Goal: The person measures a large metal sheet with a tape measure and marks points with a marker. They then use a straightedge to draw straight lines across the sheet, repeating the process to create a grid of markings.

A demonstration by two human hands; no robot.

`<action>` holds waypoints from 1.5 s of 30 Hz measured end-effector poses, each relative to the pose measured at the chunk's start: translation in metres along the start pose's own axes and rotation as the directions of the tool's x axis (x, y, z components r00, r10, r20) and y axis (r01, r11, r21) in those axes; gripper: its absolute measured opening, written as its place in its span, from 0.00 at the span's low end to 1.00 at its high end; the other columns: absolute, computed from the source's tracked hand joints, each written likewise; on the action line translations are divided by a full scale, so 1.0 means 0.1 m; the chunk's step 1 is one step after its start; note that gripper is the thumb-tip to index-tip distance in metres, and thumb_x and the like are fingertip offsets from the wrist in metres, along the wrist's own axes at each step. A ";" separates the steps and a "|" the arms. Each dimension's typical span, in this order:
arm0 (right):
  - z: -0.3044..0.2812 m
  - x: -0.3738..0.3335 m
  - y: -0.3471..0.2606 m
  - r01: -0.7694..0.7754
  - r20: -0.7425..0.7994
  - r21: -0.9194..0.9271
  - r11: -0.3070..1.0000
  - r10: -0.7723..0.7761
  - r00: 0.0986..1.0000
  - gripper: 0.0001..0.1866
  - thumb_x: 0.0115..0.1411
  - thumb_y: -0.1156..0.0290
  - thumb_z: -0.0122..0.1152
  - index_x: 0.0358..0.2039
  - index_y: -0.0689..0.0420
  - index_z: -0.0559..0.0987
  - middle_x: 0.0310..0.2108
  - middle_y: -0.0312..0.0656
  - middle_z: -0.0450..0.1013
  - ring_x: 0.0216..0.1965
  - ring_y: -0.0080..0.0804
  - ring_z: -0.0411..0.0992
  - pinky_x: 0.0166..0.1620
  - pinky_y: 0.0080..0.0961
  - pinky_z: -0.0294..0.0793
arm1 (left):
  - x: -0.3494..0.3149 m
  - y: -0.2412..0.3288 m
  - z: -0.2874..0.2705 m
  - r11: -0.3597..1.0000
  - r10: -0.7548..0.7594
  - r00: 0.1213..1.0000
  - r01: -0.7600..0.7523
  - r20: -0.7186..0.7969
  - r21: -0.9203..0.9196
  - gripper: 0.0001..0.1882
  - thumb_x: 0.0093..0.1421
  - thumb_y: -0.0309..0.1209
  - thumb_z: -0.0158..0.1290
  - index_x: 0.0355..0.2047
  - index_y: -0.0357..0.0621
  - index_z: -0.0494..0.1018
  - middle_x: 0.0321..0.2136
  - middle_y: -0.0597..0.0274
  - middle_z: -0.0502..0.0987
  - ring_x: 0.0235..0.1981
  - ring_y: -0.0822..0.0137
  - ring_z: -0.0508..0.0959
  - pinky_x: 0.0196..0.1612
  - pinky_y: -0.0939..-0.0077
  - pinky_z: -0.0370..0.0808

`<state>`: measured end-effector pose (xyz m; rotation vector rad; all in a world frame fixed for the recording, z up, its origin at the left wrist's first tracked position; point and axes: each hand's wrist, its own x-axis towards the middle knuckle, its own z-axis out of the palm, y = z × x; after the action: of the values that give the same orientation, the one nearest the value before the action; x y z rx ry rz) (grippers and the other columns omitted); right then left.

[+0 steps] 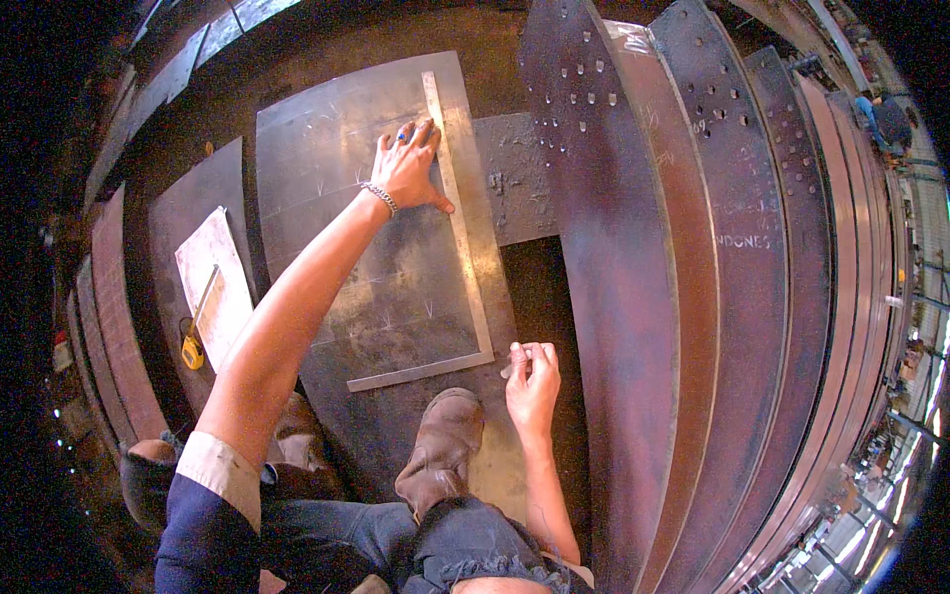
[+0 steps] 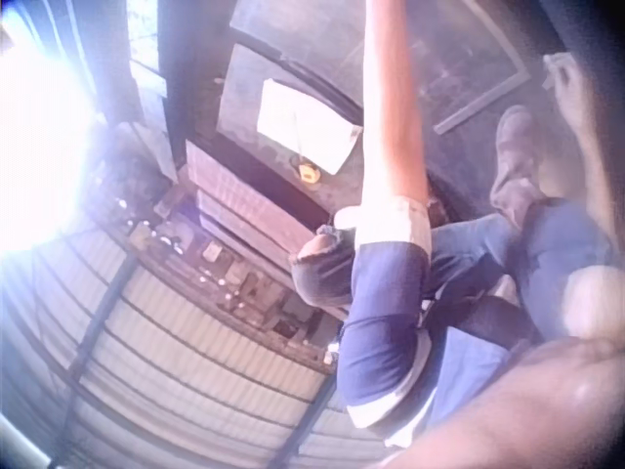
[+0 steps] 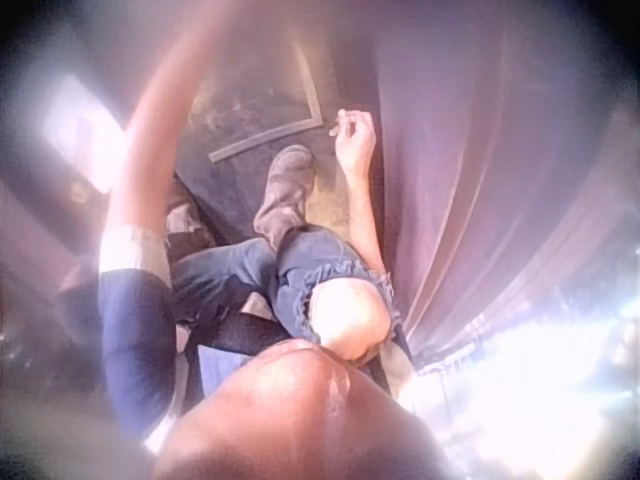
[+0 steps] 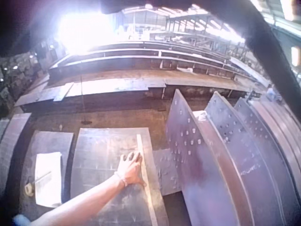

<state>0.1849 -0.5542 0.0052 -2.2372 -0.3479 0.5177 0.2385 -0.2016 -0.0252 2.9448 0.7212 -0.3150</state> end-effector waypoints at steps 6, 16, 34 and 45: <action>0.23 -0.18 0.17 0.110 0.046 -0.380 0.918 -0.100 0.994 0.12 0.67 0.65 0.56 0.39 0.62 0.72 0.37 0.55 0.74 0.36 0.59 0.75 0.36 0.49 0.75 | -0.23 -0.18 -0.10 0.991 -0.090 0.989 0.077 -0.115 -0.111 0.52 0.46 0.56 0.68 0.68 0.50 0.61 0.70 0.52 0.55 0.70 0.51 0.57 0.67 0.43 0.57; 0.62 -0.29 0.11 0.141 0.110 -0.247 0.959 -0.116 0.987 0.13 0.59 0.62 0.66 0.35 0.59 0.76 0.34 0.48 0.76 0.35 0.51 0.77 0.36 0.45 0.76 | -0.51 -0.66 -0.27 0.925 -0.290 0.935 0.221 -0.202 -0.308 0.28 0.53 0.45 0.65 0.51 0.46 0.76 0.56 0.53 0.71 0.57 0.50 0.72 0.59 0.54 0.70; 0.88 -0.19 -0.02 0.172 0.069 -0.212 0.962 -0.161 0.985 0.17 0.53 0.64 0.70 0.38 0.57 0.75 0.31 0.44 0.75 0.30 0.46 0.76 0.33 0.44 0.75 | -1.19 -1.36 -1.86 0.985 -0.174 0.897 0.164 -0.406 -0.059 0.19 0.59 0.42 0.61 0.46 0.46 0.79 0.48 0.53 0.75 0.51 0.52 0.77 0.56 0.58 0.74; 0.94 -0.24 -0.06 0.145 0.033 -0.239 0.960 -0.141 0.989 0.17 0.53 0.65 0.69 0.39 0.57 0.73 0.32 0.45 0.76 0.32 0.46 0.77 0.34 0.44 0.76 | -0.92 -1.62 -2.44 0.947 0.274 0.879 -0.176 -0.391 0.269 0.22 0.57 0.40 0.60 0.47 0.39 0.76 0.48 0.46 0.77 0.52 0.50 0.76 0.57 0.58 0.72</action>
<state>0.1186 -0.4992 -0.0406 -2.4184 -0.6045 0.4353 0.1261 -0.0656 0.2265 3.3137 0.3814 0.2976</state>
